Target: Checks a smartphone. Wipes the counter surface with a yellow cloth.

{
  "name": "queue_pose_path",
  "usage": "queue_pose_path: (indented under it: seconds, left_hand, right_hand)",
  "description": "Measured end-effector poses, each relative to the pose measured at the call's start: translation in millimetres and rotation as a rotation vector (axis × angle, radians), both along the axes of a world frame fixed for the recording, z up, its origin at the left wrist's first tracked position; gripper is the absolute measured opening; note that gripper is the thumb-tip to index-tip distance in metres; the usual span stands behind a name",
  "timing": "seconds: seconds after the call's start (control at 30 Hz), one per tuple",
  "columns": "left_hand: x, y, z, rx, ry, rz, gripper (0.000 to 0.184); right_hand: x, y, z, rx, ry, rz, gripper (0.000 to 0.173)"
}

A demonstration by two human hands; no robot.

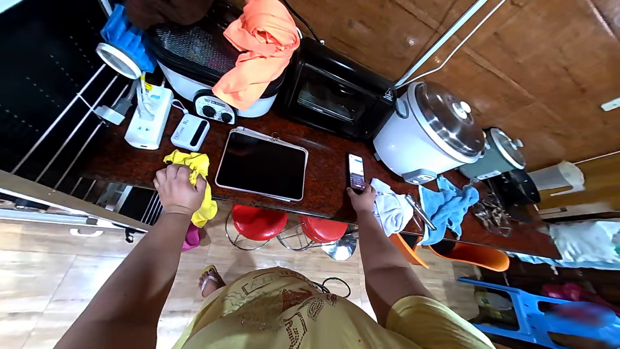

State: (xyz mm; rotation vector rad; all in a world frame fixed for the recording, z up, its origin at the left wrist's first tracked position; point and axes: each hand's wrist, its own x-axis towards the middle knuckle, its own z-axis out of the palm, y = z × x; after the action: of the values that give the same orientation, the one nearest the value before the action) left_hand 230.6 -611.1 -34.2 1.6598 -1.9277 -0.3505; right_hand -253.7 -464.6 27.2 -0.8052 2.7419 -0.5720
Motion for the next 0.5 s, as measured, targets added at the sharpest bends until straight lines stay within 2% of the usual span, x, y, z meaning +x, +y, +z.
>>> queue_pose_path:
  seconds: [0.27, 0.5]
  left_hand:
    - [-0.9, -0.4, -1.0, 0.003, -0.002, 0.008, 0.047]
    - [-0.7, -0.7, -1.7, 0.003, -0.008, 0.013, 0.046]
  right_hand:
    - [3.3, -2.7, 1.7, 0.027, 0.029, 0.024, 0.076]
    - [9.7, -4.9, -3.5, 0.154, 0.129, 0.138, 0.051]
